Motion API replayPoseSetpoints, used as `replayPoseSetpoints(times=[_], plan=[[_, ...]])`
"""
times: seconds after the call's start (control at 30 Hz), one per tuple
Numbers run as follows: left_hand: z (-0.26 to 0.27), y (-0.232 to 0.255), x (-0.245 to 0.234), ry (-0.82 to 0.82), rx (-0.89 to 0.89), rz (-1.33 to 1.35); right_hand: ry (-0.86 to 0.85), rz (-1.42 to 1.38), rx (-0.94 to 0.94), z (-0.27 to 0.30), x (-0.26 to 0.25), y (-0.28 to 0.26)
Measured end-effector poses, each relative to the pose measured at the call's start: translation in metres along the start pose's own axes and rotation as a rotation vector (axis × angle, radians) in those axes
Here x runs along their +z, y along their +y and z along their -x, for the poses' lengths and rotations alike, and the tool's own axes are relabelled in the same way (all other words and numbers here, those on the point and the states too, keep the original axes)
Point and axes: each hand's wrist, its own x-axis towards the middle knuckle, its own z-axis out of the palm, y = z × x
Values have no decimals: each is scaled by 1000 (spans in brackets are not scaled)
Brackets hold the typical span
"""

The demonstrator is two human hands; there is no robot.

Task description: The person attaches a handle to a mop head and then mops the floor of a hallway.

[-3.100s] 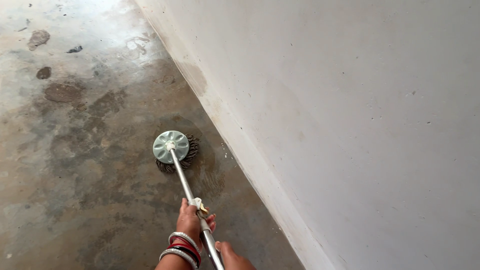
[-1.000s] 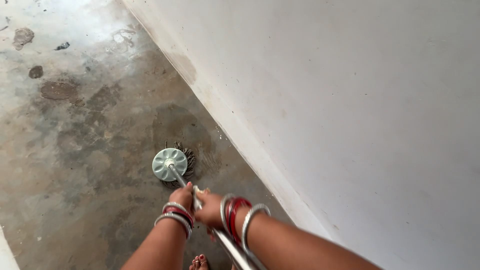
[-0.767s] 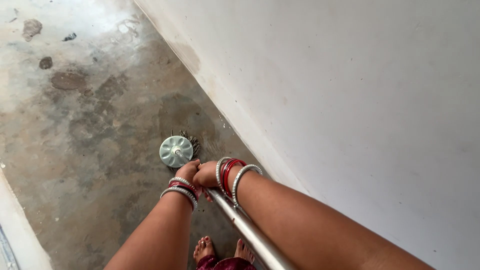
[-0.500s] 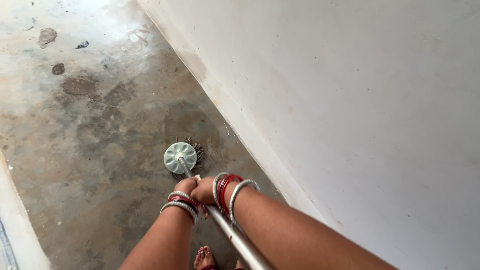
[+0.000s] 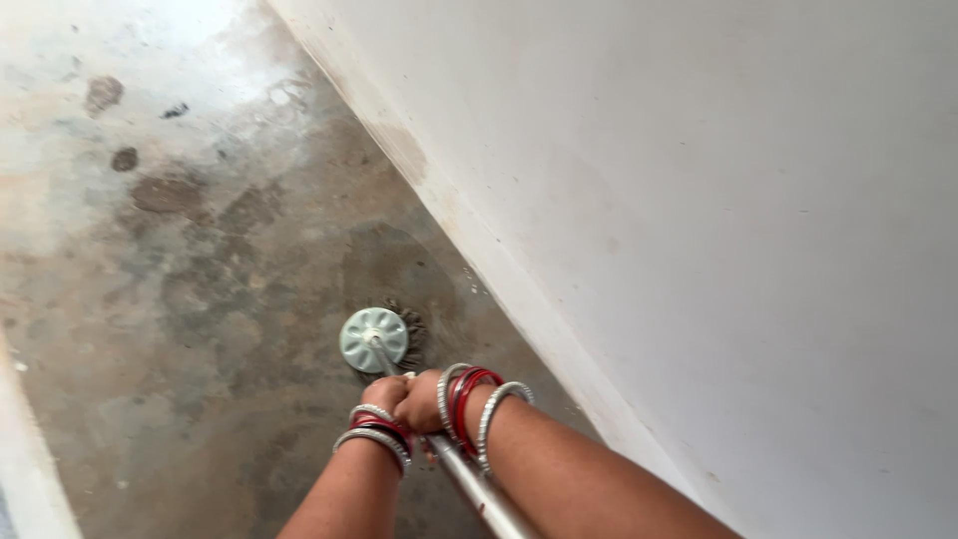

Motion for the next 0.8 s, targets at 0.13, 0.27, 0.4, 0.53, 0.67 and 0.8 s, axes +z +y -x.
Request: replayPoseSetpoints(times=[0.13, 0.27, 0.4, 0.53, 0.67, 0.8], plan=[[31, 39, -8, -65, -26, 86, 112, -99, 111, 42, -4, -45], [16, 22, -5, -128, -316, 559, 152, -63, 34, 33, 2, -42], [16, -54, 13, -89, 58, 53, 158, -145, 62, 49, 30, -6], [56, -61, 46, -6, -67, 455, 169, -197, 93, 74, 52, 9], [73, -42, 34, 42, -102, 595, 193, -248, 37, 73, 62, 16], [76, -12, -1, 33, -103, 492, 212, -156, -14, 62, 55, -3]])
